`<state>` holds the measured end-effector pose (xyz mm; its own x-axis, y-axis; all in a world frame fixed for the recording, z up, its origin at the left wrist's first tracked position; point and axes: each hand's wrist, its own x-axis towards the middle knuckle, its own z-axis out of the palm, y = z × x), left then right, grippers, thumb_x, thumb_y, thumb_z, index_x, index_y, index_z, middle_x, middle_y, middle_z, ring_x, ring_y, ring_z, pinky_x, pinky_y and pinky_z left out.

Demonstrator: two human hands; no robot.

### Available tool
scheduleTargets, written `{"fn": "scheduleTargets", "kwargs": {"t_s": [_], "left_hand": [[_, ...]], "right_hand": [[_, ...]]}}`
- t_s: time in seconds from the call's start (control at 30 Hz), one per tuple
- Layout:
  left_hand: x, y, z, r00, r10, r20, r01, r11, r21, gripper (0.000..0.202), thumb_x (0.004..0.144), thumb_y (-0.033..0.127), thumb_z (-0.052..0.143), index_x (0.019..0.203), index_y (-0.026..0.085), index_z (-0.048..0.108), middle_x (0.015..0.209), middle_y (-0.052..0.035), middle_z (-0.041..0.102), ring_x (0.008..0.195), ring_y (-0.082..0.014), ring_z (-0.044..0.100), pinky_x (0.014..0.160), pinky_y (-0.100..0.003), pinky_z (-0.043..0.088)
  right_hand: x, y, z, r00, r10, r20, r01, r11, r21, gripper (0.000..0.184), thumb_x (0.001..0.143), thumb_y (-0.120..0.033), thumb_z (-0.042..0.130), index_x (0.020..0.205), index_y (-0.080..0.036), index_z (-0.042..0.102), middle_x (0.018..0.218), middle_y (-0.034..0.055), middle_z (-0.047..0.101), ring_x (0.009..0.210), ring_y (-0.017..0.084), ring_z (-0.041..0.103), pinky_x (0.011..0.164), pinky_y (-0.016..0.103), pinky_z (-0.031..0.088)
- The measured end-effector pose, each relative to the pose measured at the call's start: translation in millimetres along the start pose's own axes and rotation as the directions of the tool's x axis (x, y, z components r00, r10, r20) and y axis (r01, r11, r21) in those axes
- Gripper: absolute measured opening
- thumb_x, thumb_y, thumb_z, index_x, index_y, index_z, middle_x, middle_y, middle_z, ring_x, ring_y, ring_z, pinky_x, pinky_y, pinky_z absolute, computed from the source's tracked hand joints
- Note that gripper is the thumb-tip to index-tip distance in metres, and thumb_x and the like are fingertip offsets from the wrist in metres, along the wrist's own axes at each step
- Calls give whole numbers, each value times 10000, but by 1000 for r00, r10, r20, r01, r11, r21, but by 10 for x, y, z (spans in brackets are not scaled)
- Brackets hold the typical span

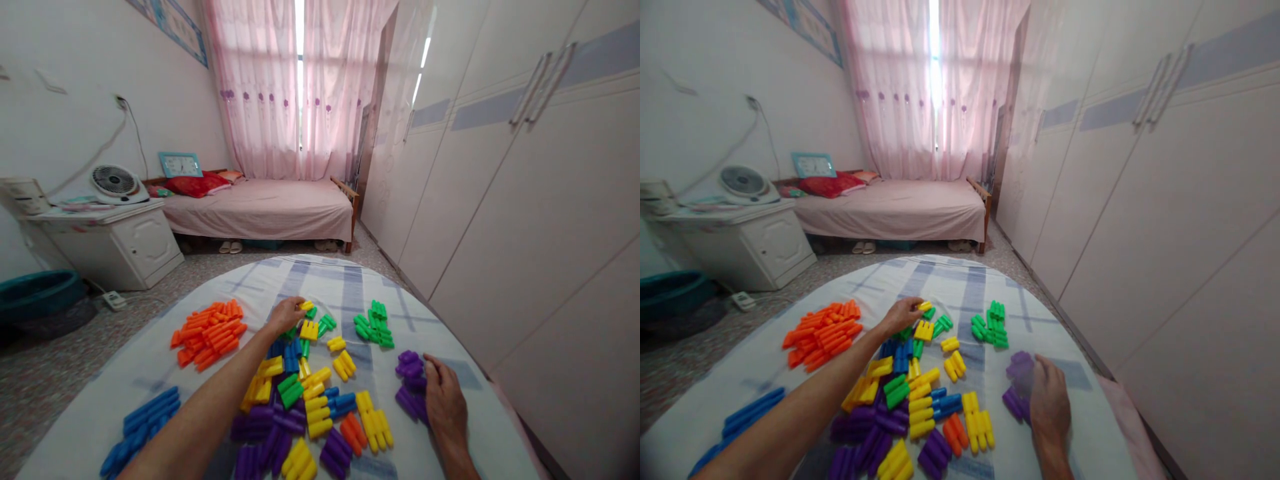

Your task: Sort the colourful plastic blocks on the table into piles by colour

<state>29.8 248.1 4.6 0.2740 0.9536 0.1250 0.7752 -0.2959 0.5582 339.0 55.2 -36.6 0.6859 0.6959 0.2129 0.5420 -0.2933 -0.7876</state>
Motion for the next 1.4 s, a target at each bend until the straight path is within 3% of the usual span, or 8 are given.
{"fn": "scheduleTargets", "kwargs": {"t_s": [0.17,0.33,0.5,0.83,1.0,1.13,1.23,1.4], "left_hand": [[19,25,35,1000,-17,-24,19,998,67,230,751,269,579,944,190,675,788,-4,666,742,-142,596,650,-212,399],[54,-97,-151,978,-91,-189,128,973,193,367,804,251,515,1159,173,568,1121,-97,595,1050,-212,539,870,-291,404],[-14,-199,-299,981,-107,-163,150,949,279,311,771,210,547,1069,159,618,1045,-121,615,1006,-255,569,870,-353,432],[-600,314,-84,942,301,150,-327,922,207,430,724,316,646,1136,208,587,1162,-78,596,1070,-233,545,921,-325,424],[-606,346,-1,965,238,113,-259,934,247,320,735,264,619,1047,193,622,998,-67,622,935,-216,586,815,-305,457],[-499,209,-129,974,207,-91,-188,964,186,326,769,296,595,1083,209,589,1039,-50,601,982,-190,571,848,-279,444],[-356,0,-296,972,16,-236,41,971,235,348,816,329,534,1142,211,550,1104,-59,583,1019,-186,563,850,-273,441],[-237,-309,-412,938,-260,-231,327,884,333,373,829,347,481,1138,156,567,1086,-125,599,963,-250,600,770,-333,471]], "right_hand": [[-5,28,7,1000,-24,-6,24,1000,-15,520,803,-497,304,1063,-160,603,1136,119,578,1063,257,520,947,376,368],[-7,32,18,1000,-28,4,28,999,-22,519,804,-493,311,1079,-159,598,1129,108,575,1062,255,520,950,378,366],[-1,12,20,999,-33,7,33,999,-13,513,799,-495,317,1062,-160,602,1117,109,577,1061,252,517,958,373,360],[2,21,22,999,-46,7,46,999,-18,511,791,-483,318,1060,-152,599,1120,115,576,1067,254,517,959,374,359],[-1,26,13,998,-65,6,65,998,-22,495,810,-486,311,1052,-164,599,1112,109,581,1059,252,522,944,374,366],[2,44,9,998,-60,9,60,998,-36,497,812,-487,314,1066,-166,596,1118,109,578,1055,253,524,938,374,369],[2,56,10,998,-55,9,55,998,-29,499,808,-489,318,1064,-164,597,1121,109,578,1060,253,521,946,373,364],[2,51,11,998,-59,13,59,998,-10,495,807,-488,320,1060,-161,594,1111,107,579,1061,251,519,955,372,357]]}}
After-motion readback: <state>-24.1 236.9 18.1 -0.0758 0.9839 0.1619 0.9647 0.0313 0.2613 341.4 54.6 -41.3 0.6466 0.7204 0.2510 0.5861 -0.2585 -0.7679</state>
